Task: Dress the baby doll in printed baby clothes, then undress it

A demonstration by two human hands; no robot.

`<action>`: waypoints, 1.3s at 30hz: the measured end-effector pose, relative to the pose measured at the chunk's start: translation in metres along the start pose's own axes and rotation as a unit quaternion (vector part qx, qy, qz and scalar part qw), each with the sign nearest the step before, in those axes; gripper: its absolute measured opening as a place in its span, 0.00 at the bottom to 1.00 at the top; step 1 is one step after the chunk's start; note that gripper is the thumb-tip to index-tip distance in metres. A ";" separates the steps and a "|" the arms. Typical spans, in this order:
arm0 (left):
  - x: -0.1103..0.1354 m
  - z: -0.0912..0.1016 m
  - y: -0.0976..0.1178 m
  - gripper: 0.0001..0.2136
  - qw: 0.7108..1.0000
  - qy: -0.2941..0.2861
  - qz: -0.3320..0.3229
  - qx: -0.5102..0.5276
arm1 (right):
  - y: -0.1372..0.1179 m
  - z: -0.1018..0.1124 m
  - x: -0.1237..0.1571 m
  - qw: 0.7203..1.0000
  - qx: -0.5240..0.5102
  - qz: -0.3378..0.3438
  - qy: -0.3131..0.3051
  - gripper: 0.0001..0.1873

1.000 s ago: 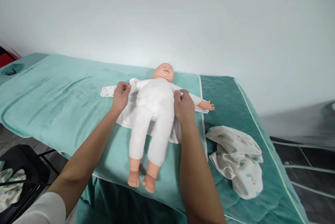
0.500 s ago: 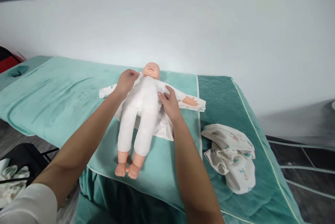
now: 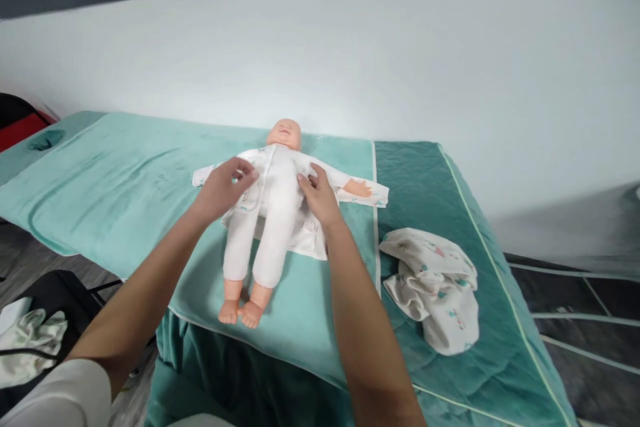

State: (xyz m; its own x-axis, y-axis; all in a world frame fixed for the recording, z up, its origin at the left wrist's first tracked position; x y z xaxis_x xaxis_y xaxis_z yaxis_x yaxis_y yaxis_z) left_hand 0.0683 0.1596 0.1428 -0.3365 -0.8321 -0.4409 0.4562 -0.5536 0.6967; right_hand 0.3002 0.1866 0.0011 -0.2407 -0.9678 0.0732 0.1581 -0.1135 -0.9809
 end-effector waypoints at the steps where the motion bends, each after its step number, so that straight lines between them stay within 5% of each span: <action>1: 0.017 -0.002 -0.003 0.09 0.998 -0.009 -0.031 -0.049 | 0.001 0.000 -0.001 1.000 -0.001 -0.006 0.000 0.40; 4: 0.066 -0.015 -0.007 0.17 0.980 -0.042 -0.109 -0.164 | 0.004 0.000 -0.002 1.000 -0.009 -0.019 0.002 0.41; 7: 0.091 -0.026 -0.007 0.07 0.965 -0.037 -0.131 -0.224 | 0.004 -0.001 -0.002 1.000 -0.020 -0.022 -0.002 0.42; 12: 0.092 -0.036 0.007 0.08 0.960 -0.019 -0.155 -0.231 | 0.005 -0.001 -0.001 0.999 -0.023 -0.027 -0.005 0.41; 16: 0.095 -0.046 0.017 0.09 0.963 -0.063 -0.206 -0.163 | 0.004 0.000 0.000 0.999 -0.016 -0.030 -0.002 0.40; 20: 0.092 -0.026 0.011 0.09 0.974 0.041 -0.189 -0.118 | -0.001 0.000 0.004 0.999 -0.010 -0.033 -0.001 0.41; 22: 0.085 -0.024 0.004 0.14 0.977 0.047 -0.168 -0.123 | -0.005 0.001 0.007 1.000 -0.004 -0.030 0.004 0.40; 25: 0.066 -0.043 -0.001 0.21 0.974 -0.055 -0.168 -0.145 | -0.012 0.016 0.010 0.998 0.020 -0.024 0.051 0.32; 28: 0.040 -0.059 -0.002 0.23 0.963 -0.114 -0.182 -0.161 | -0.013 0.046 0.012 0.987 0.051 -0.043 0.143 0.21; 33: -0.015 -0.074 0.013 0.18 0.952 -0.124 -0.201 -0.195 | -0.018 0.096 0.020 0.940 0.166 -0.075 0.289 0.09; 36: -0.043 -0.088 0.040 0.16 0.938 -0.126 -0.228 -0.227 | -0.020 0.099 0.022 0.921 0.263 -0.114 0.264 0.11; 39: -0.063 -0.121 0.062 0.15 0.912 -0.204 -0.254 -0.251 | -0.018 0.087 0.023 0.900 0.362 -0.151 0.192 0.13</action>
State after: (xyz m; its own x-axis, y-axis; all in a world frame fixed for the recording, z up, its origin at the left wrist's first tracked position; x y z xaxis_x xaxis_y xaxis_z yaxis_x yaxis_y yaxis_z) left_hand 0.2174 0.1736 0.1455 -0.8405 -0.4399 -0.3162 0.4416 -0.8944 0.0705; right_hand 0.3755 0.1467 0.0359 -0.6685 -0.7350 0.1136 0.5781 -0.6096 -0.5423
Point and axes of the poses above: each hand's wrist, its own x-axis away from the middle knuckle, its own z-axis out of the back of the hand, y = z × x, the point moved 8 cm from there along -x, towards the middle knuckle, and after that the axes turned 14 degrees about -z, right-handed, at the moved point
